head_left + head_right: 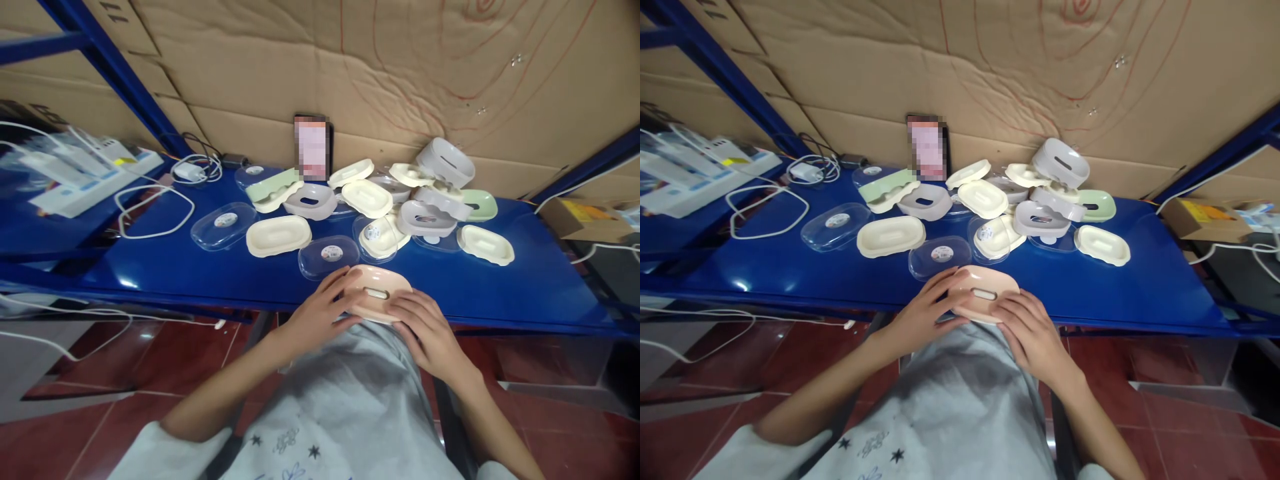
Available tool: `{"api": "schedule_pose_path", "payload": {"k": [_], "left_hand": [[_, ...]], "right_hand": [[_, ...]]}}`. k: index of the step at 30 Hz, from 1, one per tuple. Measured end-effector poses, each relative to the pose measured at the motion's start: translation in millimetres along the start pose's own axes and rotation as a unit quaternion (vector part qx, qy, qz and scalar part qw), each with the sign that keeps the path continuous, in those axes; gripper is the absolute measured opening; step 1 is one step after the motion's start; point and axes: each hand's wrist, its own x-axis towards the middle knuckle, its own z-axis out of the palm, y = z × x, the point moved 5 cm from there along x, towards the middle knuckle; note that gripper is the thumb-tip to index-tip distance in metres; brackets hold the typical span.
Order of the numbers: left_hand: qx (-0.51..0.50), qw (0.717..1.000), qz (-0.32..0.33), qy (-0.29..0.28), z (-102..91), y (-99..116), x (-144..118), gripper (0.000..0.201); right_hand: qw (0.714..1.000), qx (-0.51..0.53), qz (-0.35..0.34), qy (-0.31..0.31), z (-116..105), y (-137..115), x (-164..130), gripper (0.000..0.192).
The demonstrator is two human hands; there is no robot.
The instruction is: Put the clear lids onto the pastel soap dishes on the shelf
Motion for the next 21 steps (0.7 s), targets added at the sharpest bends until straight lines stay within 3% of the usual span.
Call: {"api": "schedule_pose_path", "payload": {"k": [4,7,11,15,18,21], "left_hand": [[0.020,0.999,0.024,0.018,-1.3,1,3,0.036],[0.020,0.999,0.020,0.023,-2.9,1,2,0.035],[-0.005,1.000,0.028,-0.005,-7.6,4,-1,0.030],[-0.014,0.999,0.033,-0.023,-14.1,4,-3,0.029],[-0.020,0.999,0.020,-0.027,-16.0,1,-4,0.028],[-0.039,0.999,0.006,-0.031,-14.0,-2,-4,0.025]], "right_hand": [[0.999,-0.032,-0.008,-0.025,6,1,-1,0.047],[0.999,-0.026,-0.005,-0.026,-3,12,5,0.045],[0.997,-0.072,0.034,-0.011,-17,36,39,0.048],[0.988,-0.143,0.027,-0.059,-5,50,75,0.046],[0.978,-0.189,0.078,-0.029,0,63,80,0.054],[0.978,-0.153,0.142,0.026,-7,74,64,0.052]]}}
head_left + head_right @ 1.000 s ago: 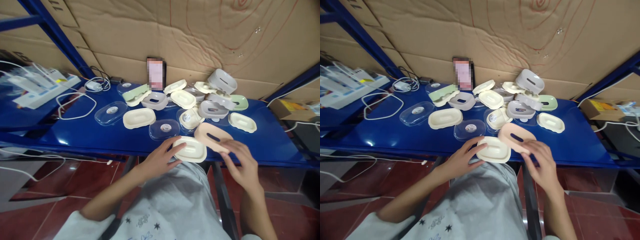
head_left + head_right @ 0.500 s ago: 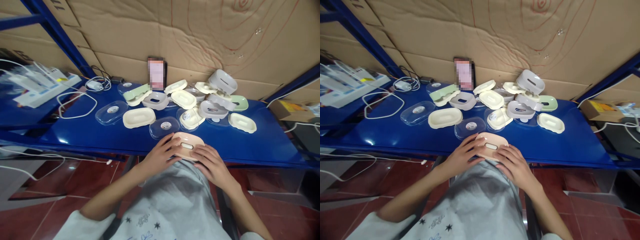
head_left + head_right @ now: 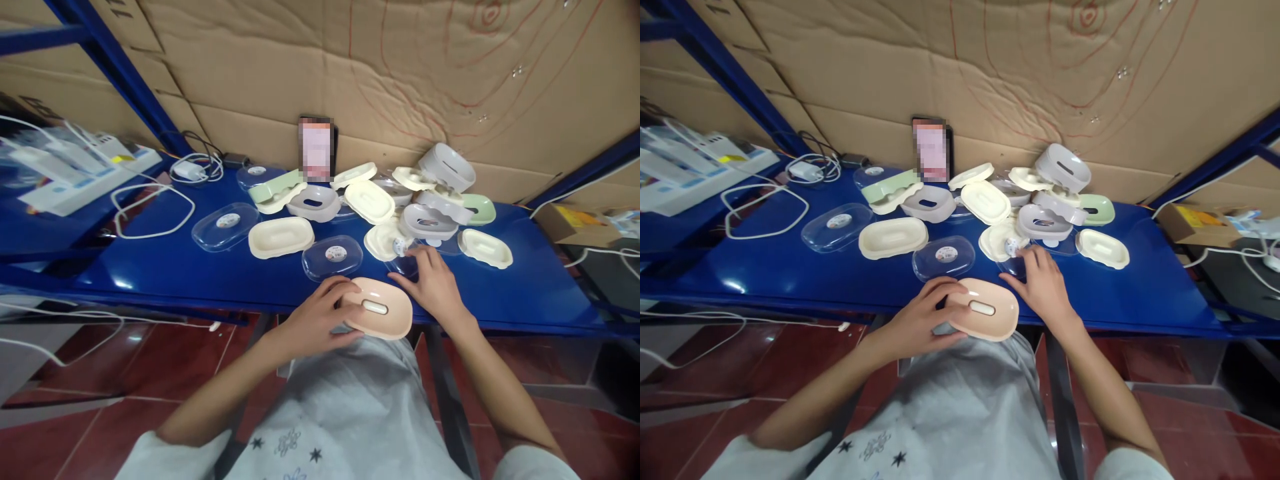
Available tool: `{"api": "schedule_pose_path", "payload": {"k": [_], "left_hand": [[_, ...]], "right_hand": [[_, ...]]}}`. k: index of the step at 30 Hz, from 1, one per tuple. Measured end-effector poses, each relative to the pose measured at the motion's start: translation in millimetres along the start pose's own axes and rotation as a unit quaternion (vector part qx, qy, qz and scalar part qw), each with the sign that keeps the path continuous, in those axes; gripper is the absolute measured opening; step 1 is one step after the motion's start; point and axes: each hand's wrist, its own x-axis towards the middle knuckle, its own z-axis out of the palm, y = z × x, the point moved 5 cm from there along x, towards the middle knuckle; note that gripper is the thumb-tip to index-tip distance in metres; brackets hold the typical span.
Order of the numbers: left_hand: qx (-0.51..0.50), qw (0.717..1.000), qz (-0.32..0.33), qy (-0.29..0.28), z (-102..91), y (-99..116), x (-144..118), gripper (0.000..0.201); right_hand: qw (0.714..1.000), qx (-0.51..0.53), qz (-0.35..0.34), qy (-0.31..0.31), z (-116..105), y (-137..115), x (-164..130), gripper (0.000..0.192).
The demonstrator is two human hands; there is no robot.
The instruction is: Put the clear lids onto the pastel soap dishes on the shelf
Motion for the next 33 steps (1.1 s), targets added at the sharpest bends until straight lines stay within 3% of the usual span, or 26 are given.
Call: {"api": "schedule_pose_path", "payload": {"k": [2,5,8,10,14,21,27,30,33], "left_hand": [[-0.010,1.000,-0.013,0.007,1.9,-2,-1,0.031],[-0.033,0.998,-0.051,0.025,4.9,-7,-4,0.061],[-0.065,0.994,-0.088,0.027,8.8,-12,-7,0.094],[-0.072,0.992,-0.103,0.018,10.9,-14,-7,0.104],[-0.056,0.991,-0.118,-0.005,11.4,-15,-7,0.093],[-0.040,0.993,-0.110,-0.032,9.3,-15,-5,0.088],[-0.019,0.996,-0.091,0.019,11.8,-14,-6,0.087],[-0.006,0.995,-0.082,0.054,-3.4,-5,-14,0.082],[0.040,0.987,-0.121,0.100,-38.2,-1,-38,0.073]], "right_hand": [[0.997,0.069,0.009,0.014,-9,7,-13,0.050],[0.987,0.157,-0.027,0.010,-26,3,-33,0.049],[0.976,0.193,-0.098,-0.026,-33,-19,-50,0.051],[0.967,0.199,-0.154,-0.050,-29,-38,-58,0.058],[0.961,0.165,-0.218,-0.029,-18,-58,-67,0.070],[0.966,0.079,-0.247,0.015,-7,-63,-77,0.086],[0.963,0.132,-0.235,-0.022,-8,-56,-73,0.078],[0.958,0.181,-0.223,-0.015,-15,-45,-62,0.069],[0.977,0.133,-0.168,-0.004,-14,-31,-41,0.063]]}}
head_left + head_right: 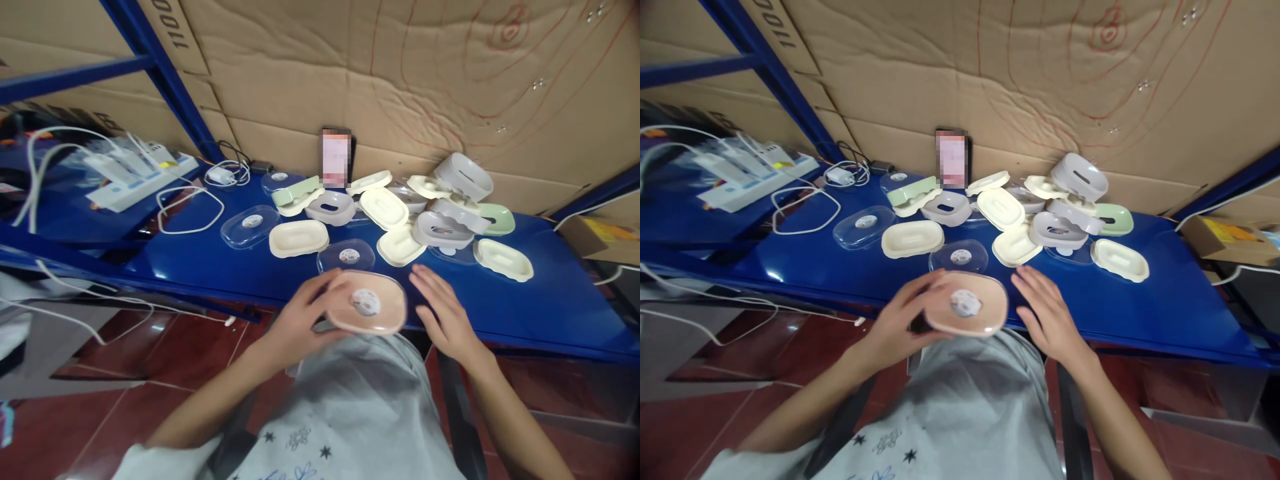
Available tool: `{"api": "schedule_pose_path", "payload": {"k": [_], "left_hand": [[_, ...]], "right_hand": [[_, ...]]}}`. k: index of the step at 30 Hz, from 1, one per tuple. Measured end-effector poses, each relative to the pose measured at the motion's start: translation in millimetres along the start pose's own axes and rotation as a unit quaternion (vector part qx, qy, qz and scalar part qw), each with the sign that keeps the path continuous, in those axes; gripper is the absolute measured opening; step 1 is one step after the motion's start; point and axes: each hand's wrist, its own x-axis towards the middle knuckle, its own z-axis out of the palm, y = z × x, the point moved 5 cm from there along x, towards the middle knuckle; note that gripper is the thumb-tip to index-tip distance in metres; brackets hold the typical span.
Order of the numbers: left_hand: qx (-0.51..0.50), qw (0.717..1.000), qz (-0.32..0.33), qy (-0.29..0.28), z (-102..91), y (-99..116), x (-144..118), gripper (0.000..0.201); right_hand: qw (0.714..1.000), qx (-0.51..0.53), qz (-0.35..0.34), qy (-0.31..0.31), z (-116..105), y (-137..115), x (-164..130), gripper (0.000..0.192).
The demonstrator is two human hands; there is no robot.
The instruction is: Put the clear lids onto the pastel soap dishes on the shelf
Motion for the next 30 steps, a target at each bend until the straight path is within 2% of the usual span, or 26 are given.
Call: {"api": "schedule_pose_path", "payload": {"k": [3,5,7,9,11,14,17,19,21,24,26,28,30], "left_hand": [[0.108,0.983,-0.084,0.123,-58.6,-22,-33,0.068],[0.185,0.949,-0.152,0.205,-96.2,-43,-61,0.070],[0.250,0.908,-0.199,0.271,-125.0,-62,-88,0.076],[0.273,0.882,-0.279,0.264,-139.3,-84,-106,0.073],[0.272,0.867,-0.336,0.250,-144.6,-102,-116,0.073],[0.255,0.861,-0.365,0.247,-144.7,-124,-115,0.082],[0.238,0.868,-0.356,0.253,-142.6,-141,-109,0.095],[0.222,0.876,-0.347,0.251,-140.8,-148,-107,0.105],[0.221,0.882,-0.328,0.255,-138.9,-145,-106,0.110],[0.283,0.879,-0.251,0.291,-131.4,-120,-97,0.100],[0.313,0.881,-0.172,0.312,-116.4,-93,-84,0.085],[0.282,0.912,-0.117,0.272,-89.9,-69,-62,0.067],[0.229,0.952,-0.086,0.181,-56.2,-50,-36,0.057]], "right_hand": [[0.992,-0.105,0.057,-0.043,9,22,18,0.065],[0.986,-0.140,0.063,-0.068,17,33,28,0.067],[0.983,-0.148,0.060,-0.088,24,39,32,0.064],[0.983,-0.147,0.054,-0.098,26,39,33,0.056],[0.984,-0.142,0.042,-0.098,24,32,32,0.046],[0.989,-0.111,0.019,-0.100,21,14,27,0.040],[0.992,-0.060,0.008,-0.110,20,-1,20,0.044],[0.994,-0.031,0.000,-0.107,18,-6,16,0.046],[0.996,-0.018,-0.010,-0.090,12,-6,18,0.045],[0.998,-0.028,-0.024,-0.059,2,-1,40,0.041],[0.997,-0.042,-0.035,-0.052,2,3,73,0.040],[0.995,-0.059,-0.052,-0.056,12,6,116,0.041],[0.991,-0.080,-0.074,-0.075,31,8,162,0.042]]}}
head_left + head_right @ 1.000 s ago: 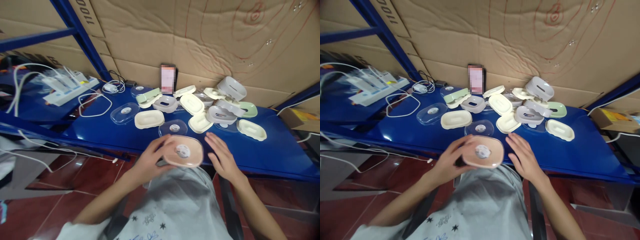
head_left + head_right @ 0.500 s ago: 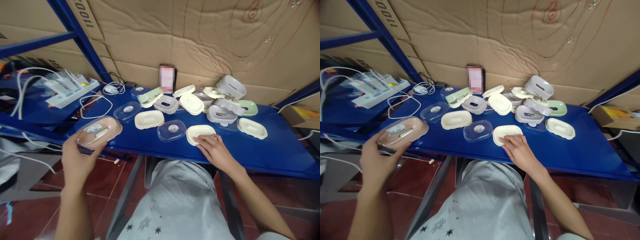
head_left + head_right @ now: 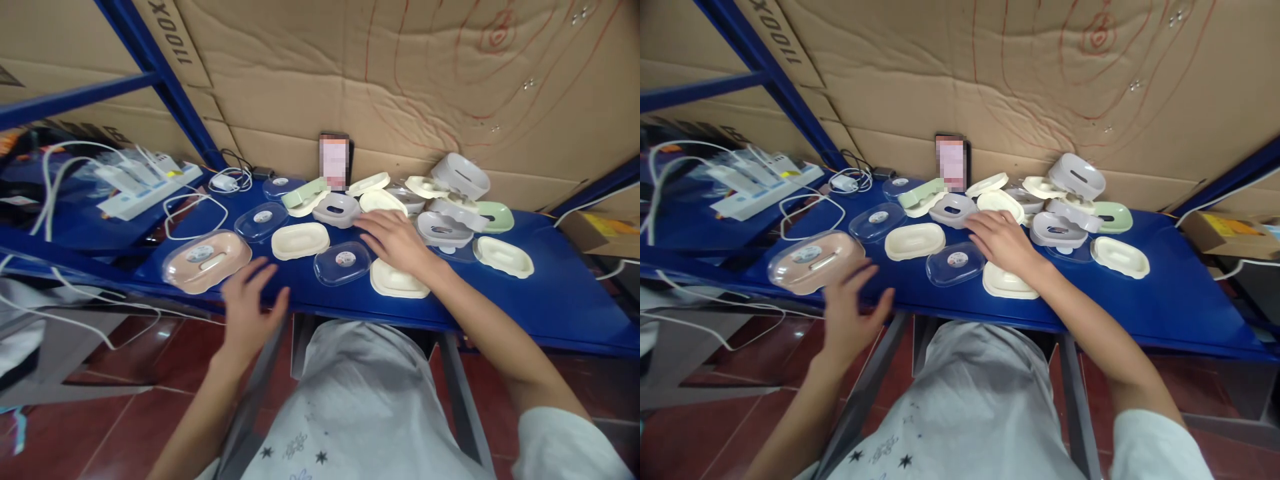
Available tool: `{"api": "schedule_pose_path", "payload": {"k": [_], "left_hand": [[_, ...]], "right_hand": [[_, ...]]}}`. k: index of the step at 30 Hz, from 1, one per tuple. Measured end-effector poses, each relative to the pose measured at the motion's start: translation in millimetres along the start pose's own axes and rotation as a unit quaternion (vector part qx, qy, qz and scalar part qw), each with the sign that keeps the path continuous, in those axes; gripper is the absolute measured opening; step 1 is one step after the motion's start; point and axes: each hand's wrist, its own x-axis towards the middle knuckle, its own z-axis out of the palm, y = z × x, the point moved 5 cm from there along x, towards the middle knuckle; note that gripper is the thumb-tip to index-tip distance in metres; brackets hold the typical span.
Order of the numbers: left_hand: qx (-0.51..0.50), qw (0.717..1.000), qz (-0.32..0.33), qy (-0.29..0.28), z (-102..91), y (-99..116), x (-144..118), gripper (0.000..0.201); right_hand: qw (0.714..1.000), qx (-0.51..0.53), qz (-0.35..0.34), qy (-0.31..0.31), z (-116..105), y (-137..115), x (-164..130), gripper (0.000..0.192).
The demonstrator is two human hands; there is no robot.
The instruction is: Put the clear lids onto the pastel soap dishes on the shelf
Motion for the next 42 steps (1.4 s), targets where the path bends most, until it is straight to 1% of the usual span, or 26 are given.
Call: {"api": "schedule_pose_path", "payload": {"k": [1,3,5,6,7,9,11,13,14,15,17,18,20,23,25,28,33,35,37,39,41,42], "left_hand": [[-0.025,0.998,0.045,-0.046,13.5,19,4,0.054],[-0.049,0.980,0.130,-0.143,38.4,51,9,0.048],[-0.051,0.961,0.177,-0.207,54.6,68,14,0.043],[-0.048,0.956,0.184,-0.223,59.3,71,16,0.042],[-0.046,0.954,0.183,-0.232,62.2,71,19,0.043],[-0.045,0.955,0.176,-0.236,64.8,67,26,0.046],[-0.047,0.955,0.166,-0.240,67.3,61,31,0.047],[-0.050,0.954,0.156,-0.250,71.5,57,34,0.051],[-0.052,0.954,0.150,-0.253,73.7,56,36,0.053],[-0.054,0.955,0.145,-0.253,75.5,56,37,0.055],[-0.066,0.958,0.136,-0.243,77.1,60,39,0.057],[-0.076,0.959,0.136,-0.235,77.0,65,39,0.057],[-0.104,0.956,0.151,-0.228,76.6,78,38,0.057],[-0.140,0.941,0.194,-0.240,78.4,103,37,0.058],[-0.148,0.933,0.212,-0.249,81.6,115,39,0.057],[-0.146,0.932,0.214,-0.254,87.0,122,46,0.057],[-0.126,0.930,0.220,-0.265,91.6,124,53,0.056],[-0.119,0.929,0.224,-0.269,91.8,121,57,0.055],[-0.103,0.939,0.198,-0.261,91.8,108,66,0.057],[-0.069,0.954,0.146,-0.254,93.2,85,77,0.063],[-0.033,0.958,0.100,-0.266,97.0,60,85,0.069],[-0.022,0.957,0.089,-0.276,99.4,50,87,0.068]], "right_hand": [[1.000,-0.015,-0.006,-0.009,8,2,22,0.044],[0.998,-0.044,-0.007,-0.047,27,6,54,0.049],[0.994,-0.064,0.001,-0.089,39,9,67,0.041],[0.993,-0.066,0.006,-0.098,40,10,66,0.034],[0.994,-0.061,0.009,-0.093,36,12,58,0.030],[0.999,-0.029,0.013,-0.039,18,13,29,0.030],[0.999,0.019,0.019,0.041,-8,14,-15,0.032],[0.993,0.062,0.033,0.092,-29,13,-65,0.031],[0.991,0.080,0.044,0.097,-35,12,-89,0.031],[0.990,0.096,0.054,0.090,-38,11,-112,0.032],[0.989,0.107,0.074,0.073,-36,8,-148,0.036],[0.989,0.108,0.081,0.063,-33,6,-161,0.038],[0.990,0.103,0.083,0.045,-24,3,-176,0.044],[0.994,0.078,0.072,0.039,-14,1,-178,0.052],[0.994,0.065,0.067,0.048,-12,3,-173,0.050],[0.995,0.062,0.063,0.050,-13,9,-168,0.044],[0.996,0.050,0.061,0.044,-17,17,-169,0.042],[0.996,0.039,0.069,0.044,-17,22,-170,0.042],[0.996,0.035,0.078,0.038,-15,26,-171,0.041],[0.995,0.048,0.083,0.036,-12,31,-173,0.041],[0.993,0.066,0.087,0.039,-10,36,-174,0.040],[0.993,0.072,0.089,0.040,-10,38,-174,0.039]]}}
